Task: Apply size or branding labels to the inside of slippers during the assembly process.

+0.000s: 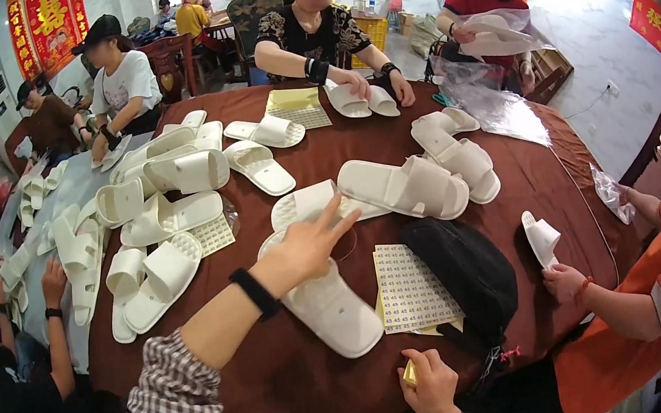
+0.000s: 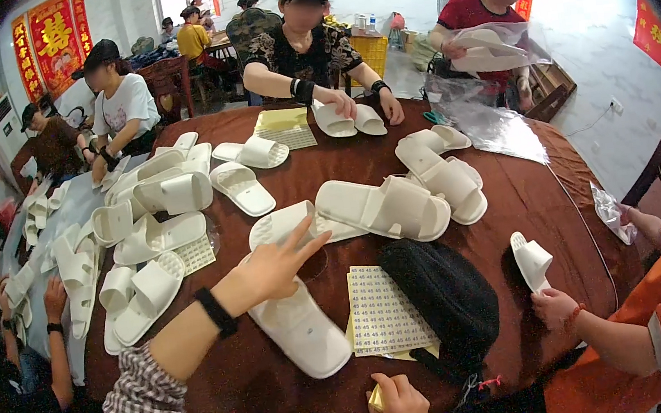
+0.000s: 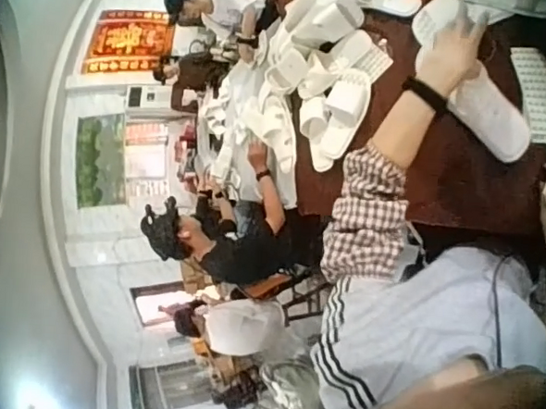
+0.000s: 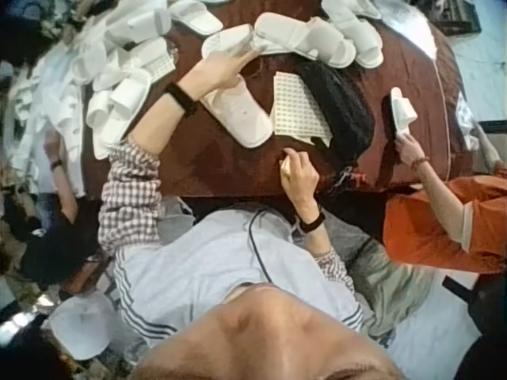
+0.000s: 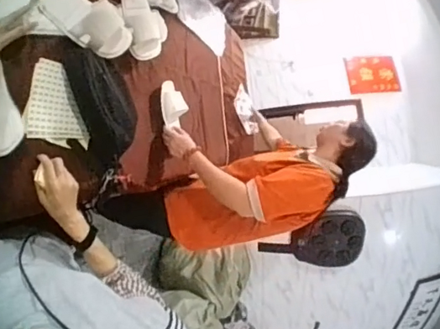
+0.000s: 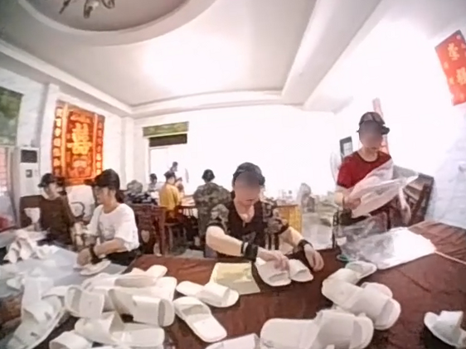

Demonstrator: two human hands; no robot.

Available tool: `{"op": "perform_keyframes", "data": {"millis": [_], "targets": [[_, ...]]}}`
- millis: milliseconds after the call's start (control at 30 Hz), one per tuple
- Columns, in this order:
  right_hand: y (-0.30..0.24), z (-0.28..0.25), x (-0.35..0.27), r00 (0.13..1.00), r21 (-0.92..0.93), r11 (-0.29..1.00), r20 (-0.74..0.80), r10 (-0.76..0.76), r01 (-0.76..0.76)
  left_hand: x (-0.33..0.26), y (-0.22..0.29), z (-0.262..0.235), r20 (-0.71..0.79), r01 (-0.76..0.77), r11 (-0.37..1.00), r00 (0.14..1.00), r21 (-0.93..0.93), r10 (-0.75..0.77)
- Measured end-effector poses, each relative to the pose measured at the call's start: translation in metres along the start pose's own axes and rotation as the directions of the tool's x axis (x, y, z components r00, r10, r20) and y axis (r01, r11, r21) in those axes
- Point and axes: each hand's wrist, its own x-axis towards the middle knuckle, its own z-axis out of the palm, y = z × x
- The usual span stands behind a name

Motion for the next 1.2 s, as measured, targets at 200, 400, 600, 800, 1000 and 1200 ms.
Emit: {"op": "perform_keyframes", "data": {"millis": [200,400,600,800,1000,1200], "targets": [[0.0,0.002,0.002,1.0,-0.007,1.0,0.001,-0.015,0.015,0.049,-0.011,0.027,-0.084,0.009,0.997,0.996,0.08,-0.002],[-0.003,0.001,0.002,0.999,0.022,0.999,-0.012,-0.029,0.03,0.038,-0.047,0.033,-0.093,0.003,0.998,0.996,-0.057,-0.008],[0.01,-0.003,-0.003,0.999,0.028,1.0,0.037,-0.005,0.004,-0.046,-0.038,-0.013,-0.147,-0.003,1.0,0.989,-0.011,0.001],[0.007,-0.011,0.006,0.998,0.191,0.981,0.07,0.005,-0.018,-0.101,-0.022,-0.003,-0.106,-0.338,0.882,0.915,0.328,0.39],[-0.015,-0.024,0.017,0.993,0.402,0.915,0.117,-0.012,-0.036,-0.116,0.007,0.034,-0.18,-0.461,0.782,0.802,0.419,0.57],[-0.045,-0.02,0.028,0.975,0.414,0.908,0.171,-0.143,0.061,-0.162,0.015,0.024,-0.387,-0.19,0.98,0.901,0.056,0.197]]}}
